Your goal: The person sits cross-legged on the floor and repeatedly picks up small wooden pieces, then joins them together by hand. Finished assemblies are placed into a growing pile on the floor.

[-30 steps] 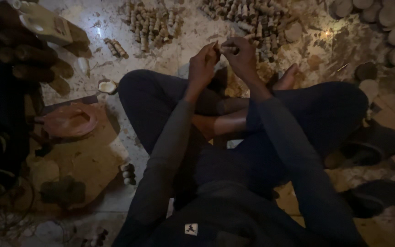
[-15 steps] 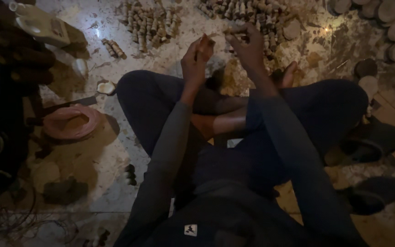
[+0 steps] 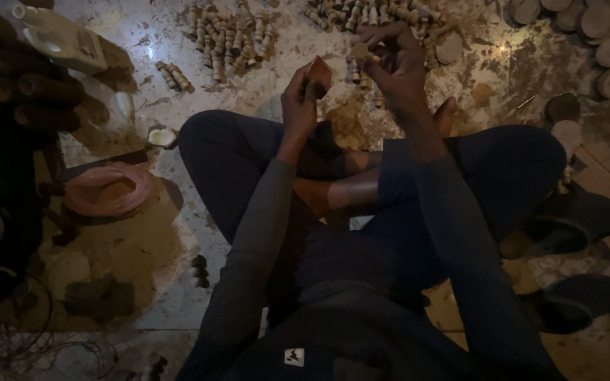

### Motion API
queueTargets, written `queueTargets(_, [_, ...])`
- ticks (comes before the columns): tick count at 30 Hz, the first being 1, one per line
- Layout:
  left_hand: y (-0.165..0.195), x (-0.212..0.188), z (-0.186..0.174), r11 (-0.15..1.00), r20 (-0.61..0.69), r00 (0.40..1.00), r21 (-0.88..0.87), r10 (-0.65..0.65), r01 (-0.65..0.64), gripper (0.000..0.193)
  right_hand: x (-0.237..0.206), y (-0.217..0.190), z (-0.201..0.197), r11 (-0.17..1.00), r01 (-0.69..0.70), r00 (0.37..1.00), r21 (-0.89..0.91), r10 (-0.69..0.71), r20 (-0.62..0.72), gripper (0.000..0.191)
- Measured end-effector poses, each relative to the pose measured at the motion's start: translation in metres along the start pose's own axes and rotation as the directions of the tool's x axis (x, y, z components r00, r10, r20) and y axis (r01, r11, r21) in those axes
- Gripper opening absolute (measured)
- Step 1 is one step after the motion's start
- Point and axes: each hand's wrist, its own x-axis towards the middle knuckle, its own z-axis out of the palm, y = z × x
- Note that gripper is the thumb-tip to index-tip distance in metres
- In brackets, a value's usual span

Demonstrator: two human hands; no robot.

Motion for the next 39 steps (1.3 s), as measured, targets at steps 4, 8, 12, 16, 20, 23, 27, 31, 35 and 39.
queueTargets(4, [-0.003, 0.0, 0.001, 0.998, 0.023, 0.998, -0.011, -0.061, 0.061, 0.036, -0.002, -0.004, 0.005, 0.999, -0.042, 0.999, -0.017, 0.042, 0.0, 0.022])
queueTargets(8, [-0.003, 0.002, 0.001, 0.998, 0.012, 0.999, 0.027, -0.052, 0.051, 0.032, -0.005, -0.004, 0.01, 0.989, -0.148, 0.989, 0.024, 0.148, -0.011, 0.023])
queueTargets(12, [-0.001, 0.001, 0.001, 0.99, 0.023, 0.99, -0.013, -0.138, 0.138, 0.03, -0.008, 0.001, 0.012, 0.972, -0.234, 0.971, 0.039, 0.235, -0.036, 0.03])
queueTargets(16, [0.003, 0.003, 0.002, 0.992, 0.024, 0.992, 0.0, -0.124, 0.124, 0.033, -0.012, 0.014, 0.008, 0.972, -0.235, 0.972, 0.032, 0.235, -0.008, 0.027])
queueTargets(20, [0.004, 0.004, 0.001, 0.998, 0.003, 0.998, 0.017, -0.06, 0.06, 0.034, -0.015, 0.035, 0.002, 0.943, -0.296, 0.955, -0.15, 0.292, -0.047, 0.03])
queueTargets(23, [0.005, 0.003, 0.0, 0.997, 0.017, 0.998, -0.039, -0.068, 0.069, 0.036, -0.021, 0.05, 0.002, 0.863, -0.293, 0.955, -0.412, 0.288, -0.075, 0.031])
queueTargets(27, [0.01, 0.004, -0.001, 0.985, -0.008, 0.992, 0.112, 0.129, -0.128, 0.038, -0.029, 0.062, 0.013, 0.764, 0.042, 0.998, -0.644, 0.002, 0.067, 0.025])
queueTargets(31, [0.021, 0.002, 0.0, 0.999, 0.064, 0.997, -0.023, 0.046, -0.045, 0.037, -0.031, 0.064, 0.023, 0.677, -0.18, 0.979, -0.714, 0.195, -0.063, 0.017])
queueTargets(35, [0.028, 0.003, -0.001, 0.979, 0.074, 0.991, 0.178, -0.113, 0.098, 0.04, -0.032, 0.063, 0.025, 0.688, -0.115, 0.99, -0.716, 0.139, -0.026, 0.015])
queueTargets(39, [0.032, 0.004, 0.0, 0.991, 0.067, 0.997, 0.13, 0.028, -0.036, 0.041, -0.029, 0.065, 0.02, 0.645, -0.084, 0.996, -0.76, 0.025, -0.09, 0.014])
